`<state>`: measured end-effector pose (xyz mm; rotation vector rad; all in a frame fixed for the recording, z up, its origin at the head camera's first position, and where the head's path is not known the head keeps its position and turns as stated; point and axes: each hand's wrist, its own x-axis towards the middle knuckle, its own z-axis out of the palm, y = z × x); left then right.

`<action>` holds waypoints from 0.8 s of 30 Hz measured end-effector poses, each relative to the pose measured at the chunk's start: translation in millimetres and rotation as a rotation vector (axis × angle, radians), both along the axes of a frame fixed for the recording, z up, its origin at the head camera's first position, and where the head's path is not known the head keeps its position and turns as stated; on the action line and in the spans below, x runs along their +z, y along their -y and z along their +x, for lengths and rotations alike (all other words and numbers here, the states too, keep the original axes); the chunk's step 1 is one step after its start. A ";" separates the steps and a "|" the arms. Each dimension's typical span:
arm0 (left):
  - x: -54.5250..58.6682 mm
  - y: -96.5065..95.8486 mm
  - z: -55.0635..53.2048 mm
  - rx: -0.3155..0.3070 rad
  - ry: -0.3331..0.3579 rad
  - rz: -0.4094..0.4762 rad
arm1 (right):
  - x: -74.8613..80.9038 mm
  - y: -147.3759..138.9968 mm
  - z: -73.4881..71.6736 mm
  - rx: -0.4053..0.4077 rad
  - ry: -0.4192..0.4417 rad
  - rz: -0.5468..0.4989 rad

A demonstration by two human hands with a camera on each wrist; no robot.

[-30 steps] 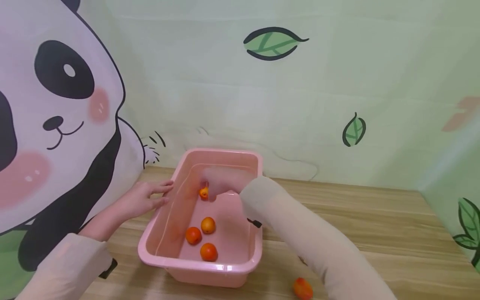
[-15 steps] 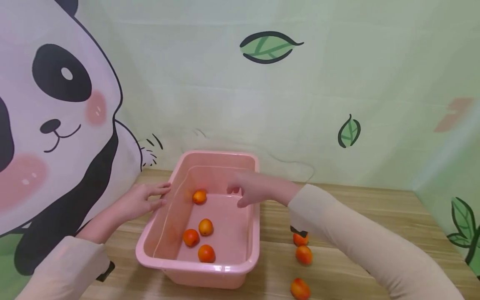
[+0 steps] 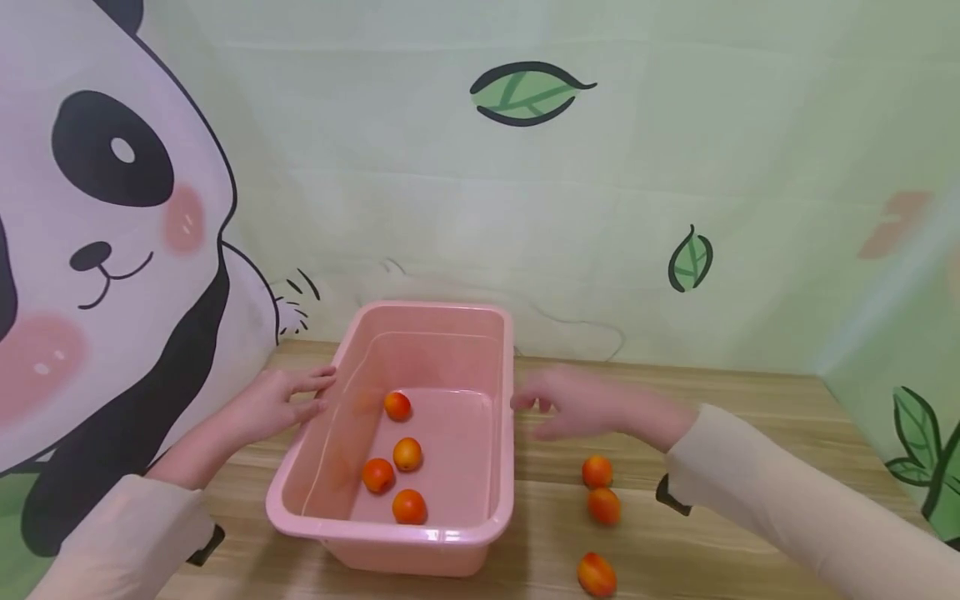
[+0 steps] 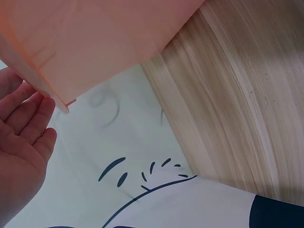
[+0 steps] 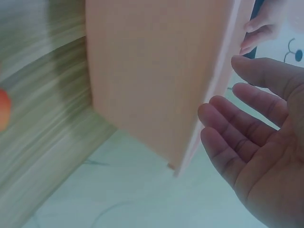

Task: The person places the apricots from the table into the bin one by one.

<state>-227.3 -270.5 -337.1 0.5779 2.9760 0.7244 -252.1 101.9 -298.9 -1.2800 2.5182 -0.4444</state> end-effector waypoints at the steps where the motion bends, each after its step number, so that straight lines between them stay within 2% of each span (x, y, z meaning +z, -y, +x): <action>1: -0.5 0.4 0.1 -0.001 -0.008 -0.002 | -2.7 -4.5 0.4 -0.013 0.001 -0.002; 5: -1.0 0.9 0.1 -0.006 -0.015 -0.001 | -16.0 -21.6 3.0 -0.058 0.005 0.031; 10: -0.6 0.9 -0.1 0.003 0.015 0.025 | -34.4 -38.0 5.5 -0.077 0.033 0.063; 15: 0.1 0.2 0.1 0.024 0.053 0.034 | -57.5 -53.8 3.3 -0.058 0.052 0.041; 18: 0.4 -0.4 0.4 0.033 0.071 0.035 | -71.8 -62.4 3.6 -0.093 0.093 0.023; 22: -0.1 -0.7 0.2 0.029 0.062 0.036 | -88.0 -70.2 6.0 -0.133 0.126 0.007; 24: -0.4 -0.7 -0.4 0.024 0.050 0.036 | -95.7 -73.5 6.9 -0.123 0.106 0.000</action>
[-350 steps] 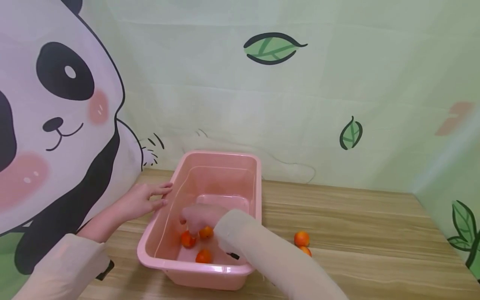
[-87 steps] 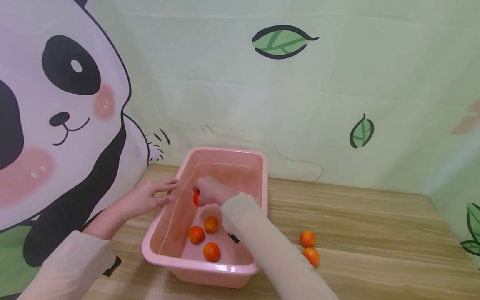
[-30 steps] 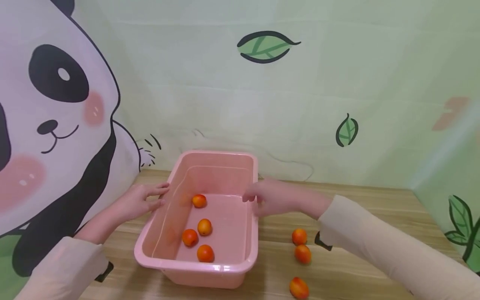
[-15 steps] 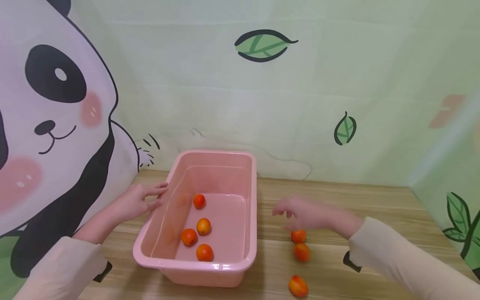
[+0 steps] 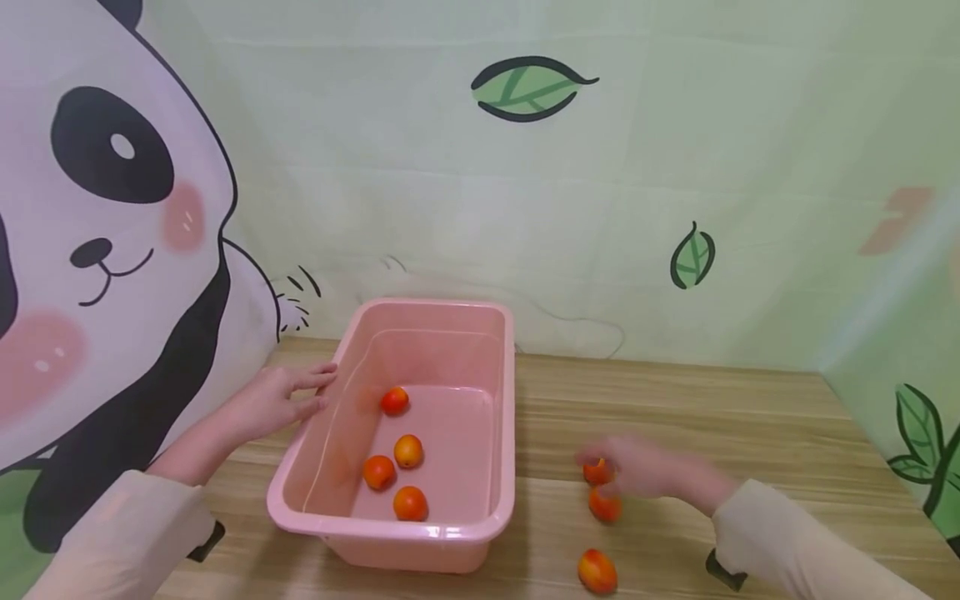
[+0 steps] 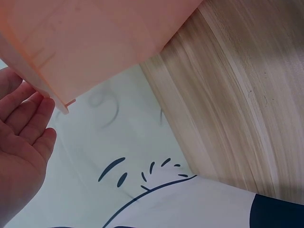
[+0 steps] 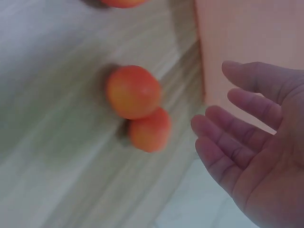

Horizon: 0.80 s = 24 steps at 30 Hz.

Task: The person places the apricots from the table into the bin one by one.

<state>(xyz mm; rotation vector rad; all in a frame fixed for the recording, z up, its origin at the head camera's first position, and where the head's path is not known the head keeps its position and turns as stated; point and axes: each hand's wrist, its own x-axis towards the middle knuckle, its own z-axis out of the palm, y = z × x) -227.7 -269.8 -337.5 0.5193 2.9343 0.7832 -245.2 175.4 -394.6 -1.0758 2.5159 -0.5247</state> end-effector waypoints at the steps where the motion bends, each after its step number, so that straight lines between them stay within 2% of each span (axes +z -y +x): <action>1: 0.0 0.2 0.0 -0.004 -0.010 -0.001 | -3.4 -1.4 0.4 0.001 0.000 -0.005; 7: 0.4 0.4 -0.1 -0.010 -0.033 -0.016 | -19.6 -7.8 3.3 0.033 -0.055 -0.034; 10: -0.4 0.5 -0.6 -0.004 -0.015 -0.019 | -28.5 -10.9 4.6 0.047 -0.115 -0.041; 16: -1.3 1.3 -0.8 0.009 0.026 -0.007 | -43.8 -13.9 8.7 -0.014 -0.152 -0.016; 19: -1.3 1.3 -0.6 0.009 0.017 0.000 | -47.7 -13.8 11.0 -0.039 -0.157 -0.007; 24: -0.8 0.6 -0.3 0.013 0.011 0.006 | -52.4 -12.4 14.5 -0.041 -0.233 0.021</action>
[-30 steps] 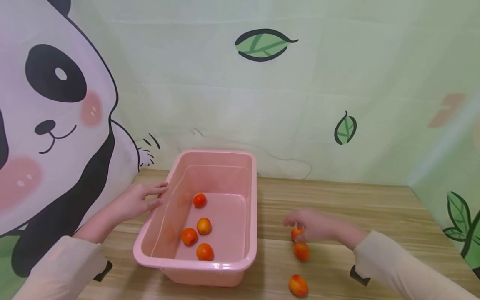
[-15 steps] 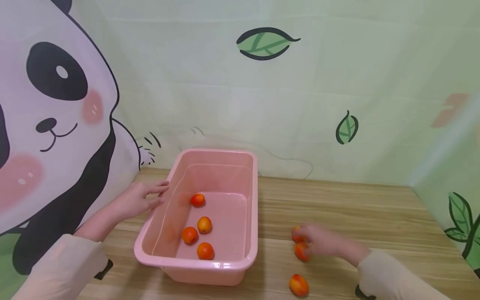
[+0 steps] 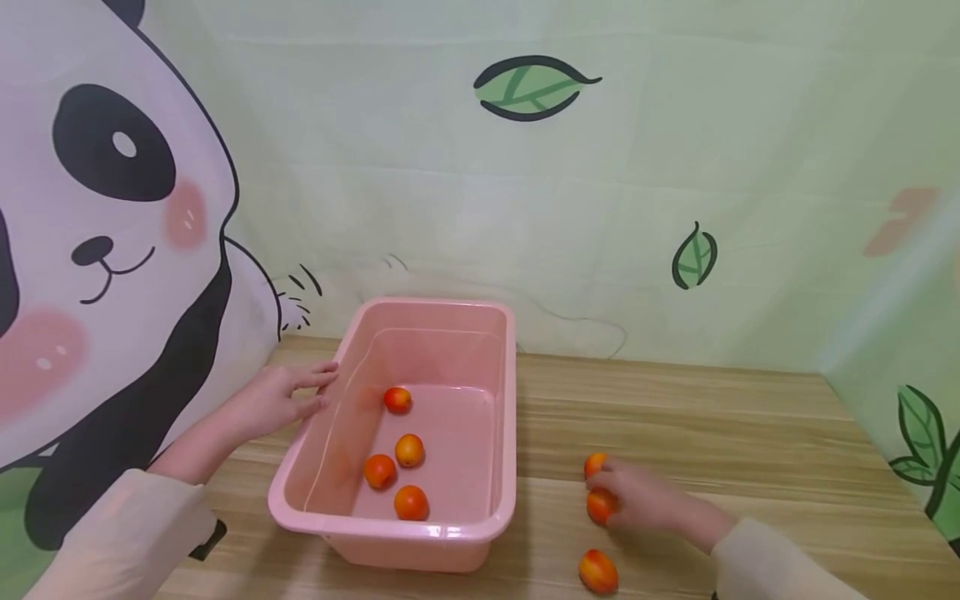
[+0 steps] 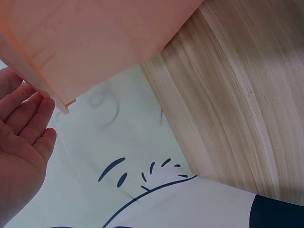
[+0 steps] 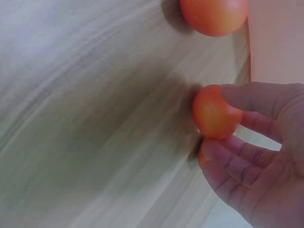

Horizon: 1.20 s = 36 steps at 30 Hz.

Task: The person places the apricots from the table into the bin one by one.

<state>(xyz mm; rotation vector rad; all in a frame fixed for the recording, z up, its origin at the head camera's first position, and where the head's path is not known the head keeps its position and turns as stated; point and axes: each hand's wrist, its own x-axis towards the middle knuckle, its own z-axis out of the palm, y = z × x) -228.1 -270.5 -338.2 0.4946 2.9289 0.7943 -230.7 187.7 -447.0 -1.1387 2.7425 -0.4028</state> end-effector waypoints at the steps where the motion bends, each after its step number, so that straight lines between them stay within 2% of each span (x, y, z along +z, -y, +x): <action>1: 0.1 -0.2 0.1 0.001 -0.001 -0.001 | -1.0 0.3 0.6 0.004 -0.016 0.008; 6: -0.3 -0.1 -0.3 0.005 -0.003 -0.011 | -3.9 0.4 3.7 0.002 -0.043 0.041; 9: -0.2 -0.4 -0.5 0.002 -0.004 -0.017 | -5.1 -0.4 4.4 -0.008 -0.023 0.052; 19: 2.0 -0.6 1.5 -0.005 -0.025 -0.011 | -2.7 -4.1 3.1 0.033 0.012 0.034; 23: 2.8 -0.8 2.0 0.001 -0.011 -0.012 | 4.4 -5.1 2.3 0.074 0.043 -0.033; 28: 3.0 -1.3 2.5 0.016 0.015 -0.007 | 15.6 -4.4 0.8 0.113 0.028 -0.084; 36: 2.7 -1.4 2.7 0.025 0.013 -0.016 | 42.6 -1.0 -1.6 0.077 0.186 -0.074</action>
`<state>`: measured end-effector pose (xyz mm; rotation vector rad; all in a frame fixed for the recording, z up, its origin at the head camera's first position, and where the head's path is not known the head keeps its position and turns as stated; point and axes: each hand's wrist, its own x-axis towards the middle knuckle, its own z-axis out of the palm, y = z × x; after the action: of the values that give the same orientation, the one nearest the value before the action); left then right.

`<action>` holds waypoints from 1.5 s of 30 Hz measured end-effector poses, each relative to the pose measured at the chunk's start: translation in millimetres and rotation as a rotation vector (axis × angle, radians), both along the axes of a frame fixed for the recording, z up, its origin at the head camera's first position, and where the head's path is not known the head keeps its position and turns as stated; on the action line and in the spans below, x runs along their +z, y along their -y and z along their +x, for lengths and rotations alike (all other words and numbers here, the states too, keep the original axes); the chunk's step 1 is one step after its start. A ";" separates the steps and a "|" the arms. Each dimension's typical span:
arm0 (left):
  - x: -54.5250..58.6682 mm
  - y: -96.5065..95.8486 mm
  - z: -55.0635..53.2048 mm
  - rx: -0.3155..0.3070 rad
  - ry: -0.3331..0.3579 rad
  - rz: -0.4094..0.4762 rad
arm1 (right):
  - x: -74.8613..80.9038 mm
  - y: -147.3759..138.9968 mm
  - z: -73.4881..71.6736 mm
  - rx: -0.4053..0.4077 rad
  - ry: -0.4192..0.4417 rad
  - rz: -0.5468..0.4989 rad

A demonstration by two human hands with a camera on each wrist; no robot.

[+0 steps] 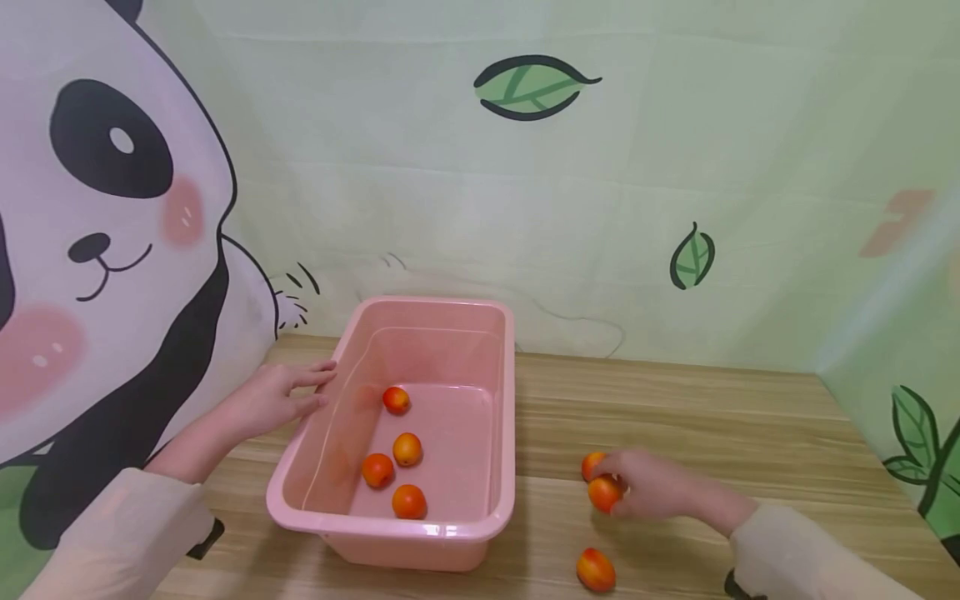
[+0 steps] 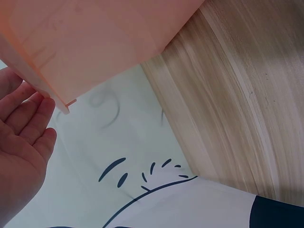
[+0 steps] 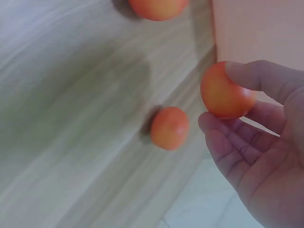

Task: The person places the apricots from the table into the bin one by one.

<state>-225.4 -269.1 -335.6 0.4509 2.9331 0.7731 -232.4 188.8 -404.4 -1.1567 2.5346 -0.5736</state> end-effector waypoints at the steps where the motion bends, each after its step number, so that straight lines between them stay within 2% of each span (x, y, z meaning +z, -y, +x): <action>1: 0.2 0.0 0.0 0.002 0.004 0.001 | 3.3 0.9 -0.1 0.006 0.010 -0.007; 6: 0.3 0.6 0.0 0.008 0.023 0.015 | 18.4 7.2 -1.9 0.020 0.022 -0.014; 10: -1.3 0.9 -0.5 0.002 0.002 0.019 | 32.7 15.3 -4.1 0.007 0.045 0.014; 18: -1.3 1.8 -1.0 -0.002 0.017 0.017 | 62.6 32.5 -8.0 -0.014 0.007 0.078; 21: -0.9 1.7 -1.2 -0.004 0.027 0.016 | 72.5 38.7 -9.2 -0.015 0.013 0.079; 24: -1.2 1.8 -1.6 -0.009 0.016 0.010 | 81.4 44.5 -10.6 -0.004 -0.020 0.079; 28: -1.8 2.2 -1.6 -0.011 0.011 0.010 | 91.7 51.7 -13.8 0.017 -0.056 0.065; 32: -2.1 2.5 -1.9 -0.011 0.008 0.015 | 99.8 58.4 -18.3 0.070 -0.137 0.043; 35: -2.2 2.8 -2.3 -0.008 0.009 0.015 | 105.6 64.0 -20.6 0.091 -0.166 0.042; 41: -3.0 3.4 -2.3 -0.004 0.010 0.019 | 116.6 77.5 -22.0 0.062 -0.135 0.088; 45: -3.5 3.4 -2.7 -0.002 0.008 0.011 | 123.2 88.7 -22.2 0.076 -0.114 0.085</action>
<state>-228.1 -272.5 -339.1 0.4500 2.9216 0.7897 -254.6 100.0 -281.2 -1.2822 2.5686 -0.3884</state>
